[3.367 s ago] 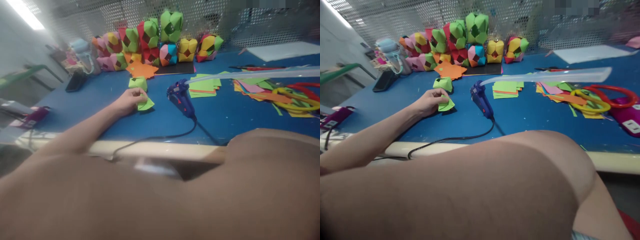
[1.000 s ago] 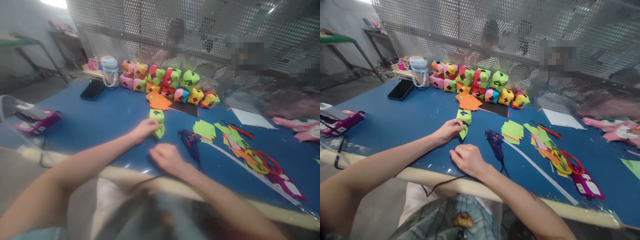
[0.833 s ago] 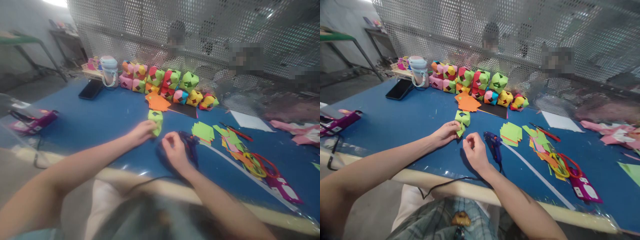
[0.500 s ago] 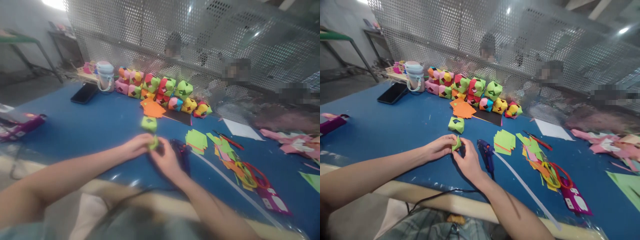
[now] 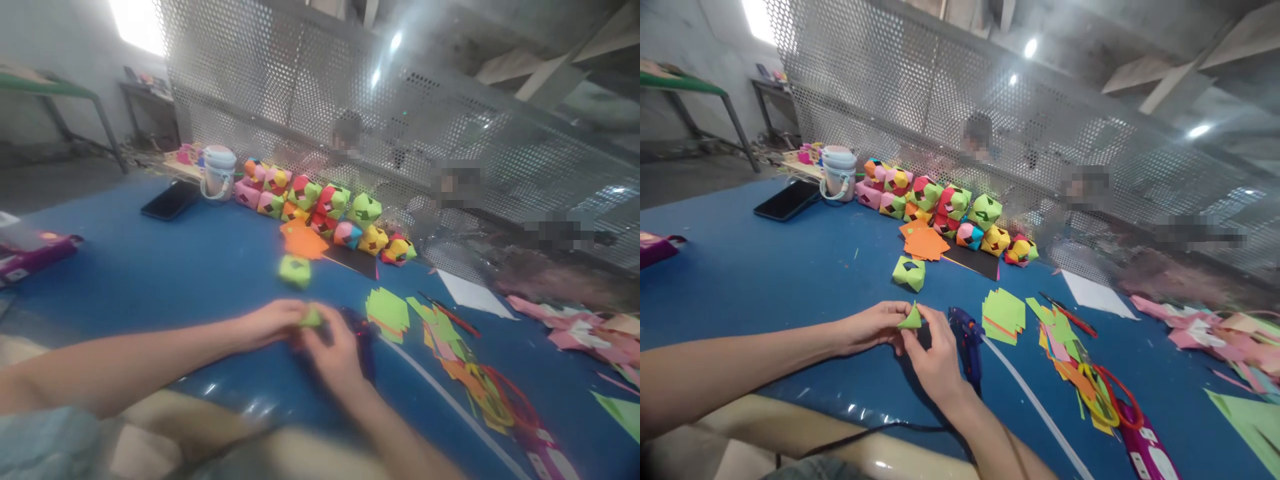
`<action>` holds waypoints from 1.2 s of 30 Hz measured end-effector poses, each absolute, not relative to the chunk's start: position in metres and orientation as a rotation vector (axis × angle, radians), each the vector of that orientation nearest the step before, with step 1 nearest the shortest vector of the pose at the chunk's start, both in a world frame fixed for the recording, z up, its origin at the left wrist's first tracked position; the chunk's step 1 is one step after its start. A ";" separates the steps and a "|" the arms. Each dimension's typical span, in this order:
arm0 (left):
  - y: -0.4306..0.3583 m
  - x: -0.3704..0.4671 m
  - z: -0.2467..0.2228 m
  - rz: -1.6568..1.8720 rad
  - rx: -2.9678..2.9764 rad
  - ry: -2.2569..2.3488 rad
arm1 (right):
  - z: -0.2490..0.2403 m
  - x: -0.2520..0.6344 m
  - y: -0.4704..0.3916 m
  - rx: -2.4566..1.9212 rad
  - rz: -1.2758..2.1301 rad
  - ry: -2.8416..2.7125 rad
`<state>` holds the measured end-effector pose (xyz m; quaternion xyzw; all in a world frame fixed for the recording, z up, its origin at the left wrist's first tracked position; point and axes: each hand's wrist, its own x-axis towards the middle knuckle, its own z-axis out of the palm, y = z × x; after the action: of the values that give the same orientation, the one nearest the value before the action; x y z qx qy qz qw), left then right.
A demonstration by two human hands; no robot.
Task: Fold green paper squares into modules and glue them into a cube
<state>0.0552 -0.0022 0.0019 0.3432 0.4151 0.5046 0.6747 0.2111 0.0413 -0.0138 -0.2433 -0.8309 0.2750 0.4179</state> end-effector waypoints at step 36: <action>0.063 0.012 0.008 1.377 1.493 1.811 | -0.011 0.208 0.037 -0.623 0.999 -2.031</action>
<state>0.0120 0.0633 0.0084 0.5366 0.6510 0.4947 0.2085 0.2081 0.0365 -0.0108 -0.2449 -0.7979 0.3923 0.3867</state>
